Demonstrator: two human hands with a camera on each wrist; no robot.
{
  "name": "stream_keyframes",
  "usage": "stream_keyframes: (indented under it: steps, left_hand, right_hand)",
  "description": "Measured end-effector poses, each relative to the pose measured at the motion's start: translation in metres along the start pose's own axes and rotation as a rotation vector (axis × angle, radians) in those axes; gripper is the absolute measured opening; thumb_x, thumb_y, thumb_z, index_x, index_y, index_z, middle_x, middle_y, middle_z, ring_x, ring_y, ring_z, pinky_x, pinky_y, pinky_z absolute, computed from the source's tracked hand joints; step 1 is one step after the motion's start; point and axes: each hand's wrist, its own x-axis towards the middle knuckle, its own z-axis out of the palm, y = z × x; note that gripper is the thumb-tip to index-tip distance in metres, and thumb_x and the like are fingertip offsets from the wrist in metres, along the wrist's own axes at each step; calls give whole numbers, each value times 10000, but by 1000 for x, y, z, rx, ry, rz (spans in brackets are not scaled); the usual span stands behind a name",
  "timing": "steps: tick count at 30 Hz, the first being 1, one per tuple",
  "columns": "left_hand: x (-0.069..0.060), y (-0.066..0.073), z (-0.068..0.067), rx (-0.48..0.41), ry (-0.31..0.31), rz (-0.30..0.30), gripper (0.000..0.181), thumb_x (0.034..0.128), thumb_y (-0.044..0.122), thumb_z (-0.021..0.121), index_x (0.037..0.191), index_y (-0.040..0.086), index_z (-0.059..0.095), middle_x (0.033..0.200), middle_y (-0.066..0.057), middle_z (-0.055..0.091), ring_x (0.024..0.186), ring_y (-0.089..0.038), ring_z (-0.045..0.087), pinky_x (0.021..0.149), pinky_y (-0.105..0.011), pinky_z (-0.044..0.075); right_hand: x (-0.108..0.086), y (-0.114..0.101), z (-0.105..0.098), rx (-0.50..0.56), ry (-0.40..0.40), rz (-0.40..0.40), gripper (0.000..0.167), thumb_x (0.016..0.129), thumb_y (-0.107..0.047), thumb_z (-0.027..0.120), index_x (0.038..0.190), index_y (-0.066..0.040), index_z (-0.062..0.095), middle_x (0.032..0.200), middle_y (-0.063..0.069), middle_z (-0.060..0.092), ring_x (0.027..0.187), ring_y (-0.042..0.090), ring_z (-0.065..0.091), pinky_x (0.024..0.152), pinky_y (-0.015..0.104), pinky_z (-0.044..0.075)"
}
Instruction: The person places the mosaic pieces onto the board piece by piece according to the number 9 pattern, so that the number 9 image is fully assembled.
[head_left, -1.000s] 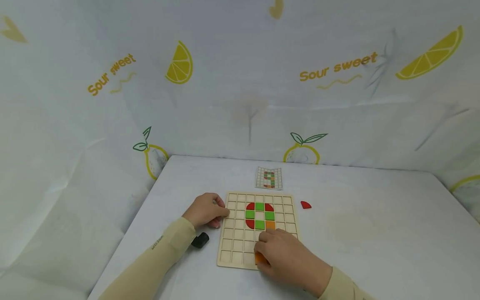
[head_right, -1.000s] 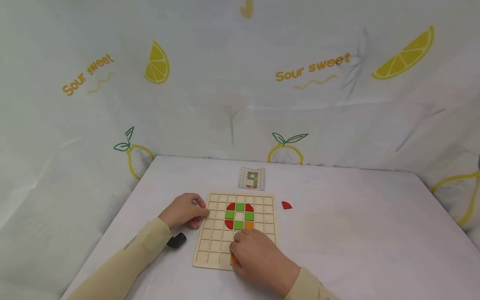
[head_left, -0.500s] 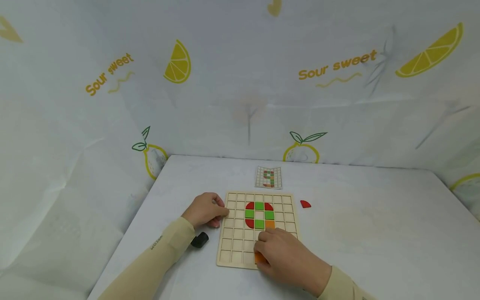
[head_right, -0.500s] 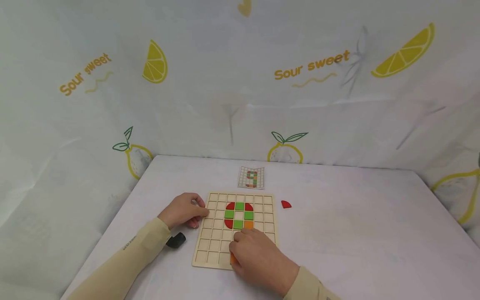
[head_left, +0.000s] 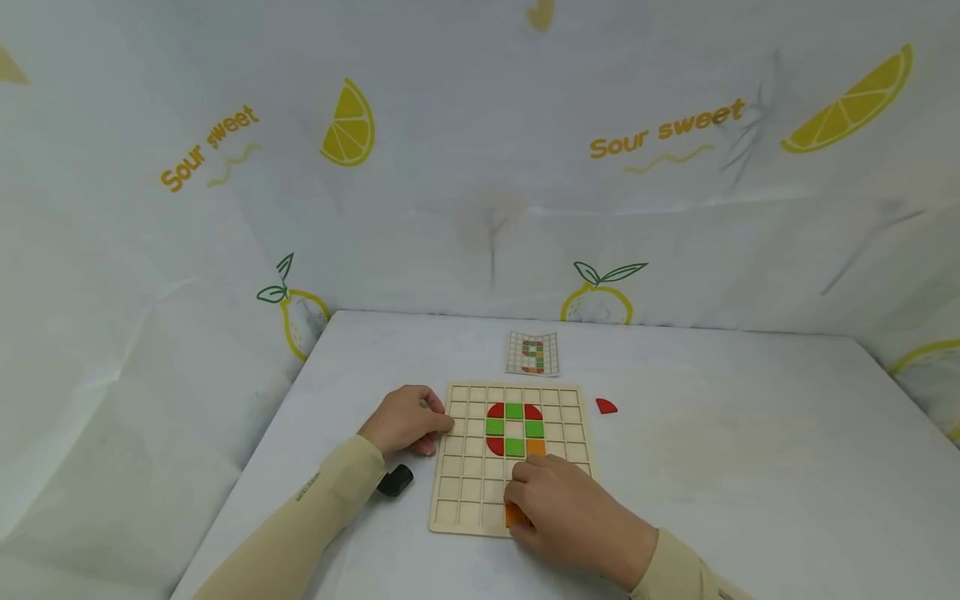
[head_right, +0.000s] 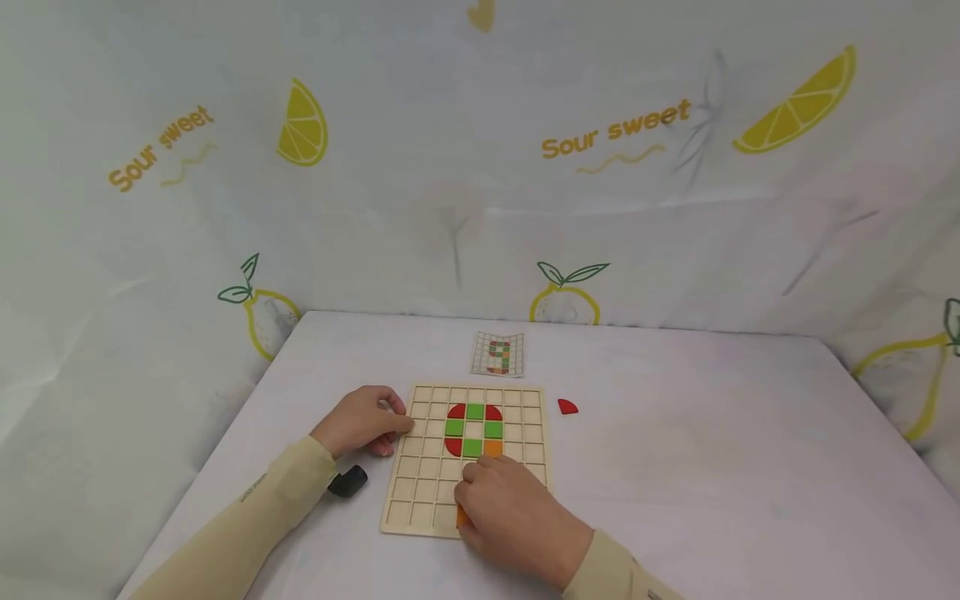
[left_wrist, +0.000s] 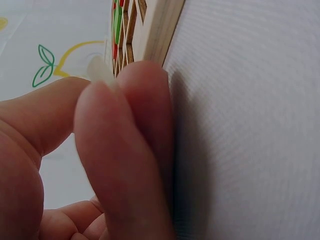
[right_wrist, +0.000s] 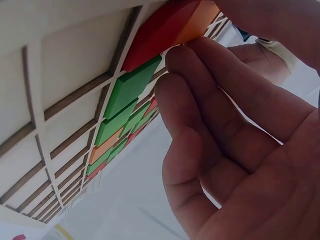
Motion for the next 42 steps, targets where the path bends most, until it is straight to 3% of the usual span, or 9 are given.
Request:
stream_keyframes:
  steps: [6, 10, 13, 18, 21, 30, 35, 42]
  left_hand:
    - [2, 4, 2, 12, -2, 9, 207, 909, 231, 820, 1017, 120, 683, 716, -32, 721, 525, -117, 650, 581, -259, 529]
    - [2, 2, 2, 37, 8, 4, 208, 905, 235, 818, 1018, 125, 682, 709, -34, 720, 528, -124, 658, 589, -262, 522]
    - [0, -1, 2, 48, 16, -12, 214, 896, 238, 822, 1016, 128, 683, 698, -34, 717, 528, -130, 657, 603, -270, 514]
    - [2, -6, 4, 65, 5, -27, 222, 891, 249, 823, 1022, 138, 682, 688, -33, 714, 528, -141, 662, 627, -288, 510]
    - [3, -6, 4, 70, 0, -19, 227, 892, 257, 823, 1029, 139, 685, 679, -35, 711, 528, -141, 660, 620, -288, 512]
    - [2, -3, 1, 51, 20, 9, 218, 886, 223, 814, 1026, 122, 681, 684, -11, 677, 514, -115, 622, 575, -266, 520]
    - [3, -3, 2, 24, 17, 8, 223, 888, 213, 823, 1030, 115, 682, 710, -31, 699, 515, -121, 641, 558, -263, 539]
    - [4, -2, 2, 12, 12, -7, 231, 894, 224, 833, 1039, 118, 688, 734, -40, 723, 507, -116, 650, 556, -262, 553]
  right_hand:
    - [-4, 5, -4, 2, 36, -7, 129, 901, -246, 832, 832, -239, 724, 767, -154, 521, 756, 55, 418, 729, 239, 436]
    - [-5, 20, -12, 19, 49, 68, 123, 919, -313, 837, 933, -200, 791, 863, -129, 661, 802, 57, 504, 770, 283, 502]
    - [-5, 43, -17, 34, 55, 208, 204, 923, -338, 840, 1004, -151, 821, 939, -79, 731, 853, 88, 588, 818, 332, 560]
    - [-17, 92, -19, 55, 70, 442, 233, 913, -310, 862, 983, -93, 808, 905, -28, 722, 833, 133, 631, 805, 378, 596]
    - [-24, 113, -19, 68, 73, 508, 232, 906, -283, 868, 965, -71, 796, 889, -7, 725, 804, 143, 632, 781, 395, 603]
    - [-23, 144, -13, 85, 87, 531, 186, 933, -259, 804, 919, -78, 762, 848, 5, 688, 757, 151, 581, 761, 397, 583]
    - [-19, 153, -13, 137, 60, 584, 239, 942, -270, 790, 1010, -41, 782, 939, 40, 738, 822, 183, 627, 834, 455, 612]
    - [-12, 165, -14, 152, 41, 594, 287, 935, -272, 814, 1035, -6, 772, 967, 72, 753, 837, 205, 636, 838, 472, 610]
